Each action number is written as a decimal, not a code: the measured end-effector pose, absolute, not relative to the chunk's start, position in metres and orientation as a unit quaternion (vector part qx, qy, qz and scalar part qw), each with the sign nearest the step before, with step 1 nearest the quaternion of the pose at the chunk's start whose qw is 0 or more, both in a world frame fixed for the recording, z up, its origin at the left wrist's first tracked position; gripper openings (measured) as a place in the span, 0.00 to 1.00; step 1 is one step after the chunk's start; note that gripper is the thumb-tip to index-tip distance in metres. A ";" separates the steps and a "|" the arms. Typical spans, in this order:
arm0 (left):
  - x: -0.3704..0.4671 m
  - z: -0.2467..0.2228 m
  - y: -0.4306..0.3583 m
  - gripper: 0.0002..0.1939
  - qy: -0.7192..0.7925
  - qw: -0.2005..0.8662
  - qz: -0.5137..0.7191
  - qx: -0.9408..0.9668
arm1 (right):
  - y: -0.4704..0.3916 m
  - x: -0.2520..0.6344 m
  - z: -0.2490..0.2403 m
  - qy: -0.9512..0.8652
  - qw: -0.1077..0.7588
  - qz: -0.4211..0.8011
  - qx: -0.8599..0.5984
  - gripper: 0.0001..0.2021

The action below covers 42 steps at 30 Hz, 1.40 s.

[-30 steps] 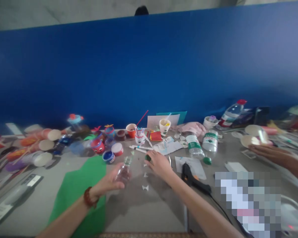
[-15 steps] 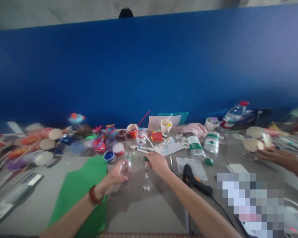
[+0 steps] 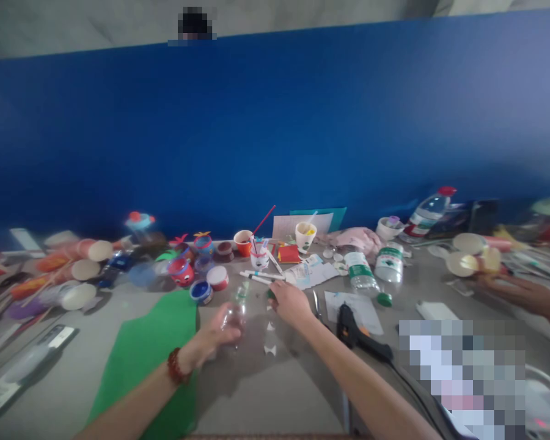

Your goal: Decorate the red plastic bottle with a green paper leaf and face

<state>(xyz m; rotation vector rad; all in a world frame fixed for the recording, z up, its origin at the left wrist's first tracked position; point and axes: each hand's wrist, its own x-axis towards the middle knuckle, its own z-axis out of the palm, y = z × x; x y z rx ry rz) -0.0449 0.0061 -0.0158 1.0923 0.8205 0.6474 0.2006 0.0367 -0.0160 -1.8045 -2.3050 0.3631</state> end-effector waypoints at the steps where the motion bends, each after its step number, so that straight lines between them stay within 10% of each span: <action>1: -0.044 -0.015 0.005 0.29 0.377 0.728 0.283 0.497 | 0.039 0.206 -0.015 -0.770 0.108 0.112 -0.619 0.14; 18: -0.032 -0.006 -0.001 0.32 0.366 0.729 0.291 0.500 | 0.115 0.243 0.011 -0.704 0.301 0.034 -0.643 0.15; 42: -0.036 -0.005 -0.007 0.25 0.300 0.807 0.297 0.413 | -0.070 0.269 -0.037 -0.669 0.117 0.051 -0.732 0.05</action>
